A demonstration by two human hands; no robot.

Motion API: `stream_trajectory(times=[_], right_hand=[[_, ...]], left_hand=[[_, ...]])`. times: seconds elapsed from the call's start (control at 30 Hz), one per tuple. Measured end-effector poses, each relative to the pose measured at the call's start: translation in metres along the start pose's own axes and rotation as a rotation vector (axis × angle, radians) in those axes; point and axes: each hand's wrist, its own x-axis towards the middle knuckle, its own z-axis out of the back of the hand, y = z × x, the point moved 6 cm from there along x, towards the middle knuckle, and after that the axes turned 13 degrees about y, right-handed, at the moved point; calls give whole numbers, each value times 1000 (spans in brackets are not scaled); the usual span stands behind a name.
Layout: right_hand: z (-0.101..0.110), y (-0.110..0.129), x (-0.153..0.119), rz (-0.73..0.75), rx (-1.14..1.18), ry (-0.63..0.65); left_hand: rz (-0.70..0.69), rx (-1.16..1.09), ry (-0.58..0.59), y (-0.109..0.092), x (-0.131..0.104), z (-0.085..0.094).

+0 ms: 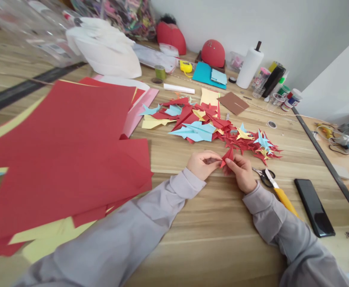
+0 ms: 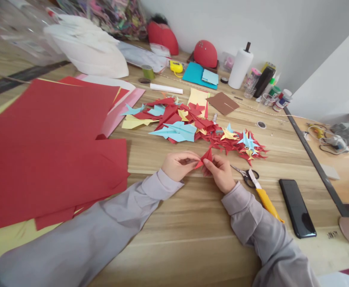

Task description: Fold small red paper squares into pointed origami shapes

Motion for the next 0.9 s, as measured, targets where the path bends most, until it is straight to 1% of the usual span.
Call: stream_trajectory(times=[0.1, 0.2, 0.37, 0.5, 0.7, 0.8, 0.9], right_hand=[[-3, 2, -1, 0, -2, 29], [-5, 5, -1, 0, -22, 45], [-5, 6, 0, -7, -79, 27], [-3, 3, 1, -24, -73, 7], [-1, 0, 1, -60, -49, -13], [-1, 1, 1, -62, -62, -14], [-2, 1, 2, -66, -86, -13]], left_hand=[[156, -200, -20, 12, 2, -1], [208, -332, -32, 16, 4, -1], [236, -383, -17, 16, 6, 0], [257, -414, -27, 17, 5, 1], [283, -398, -8, 18, 7, 0], [275, -394, 13, 19, 7, 0], [226, -360, 24, 17, 8, 1]])
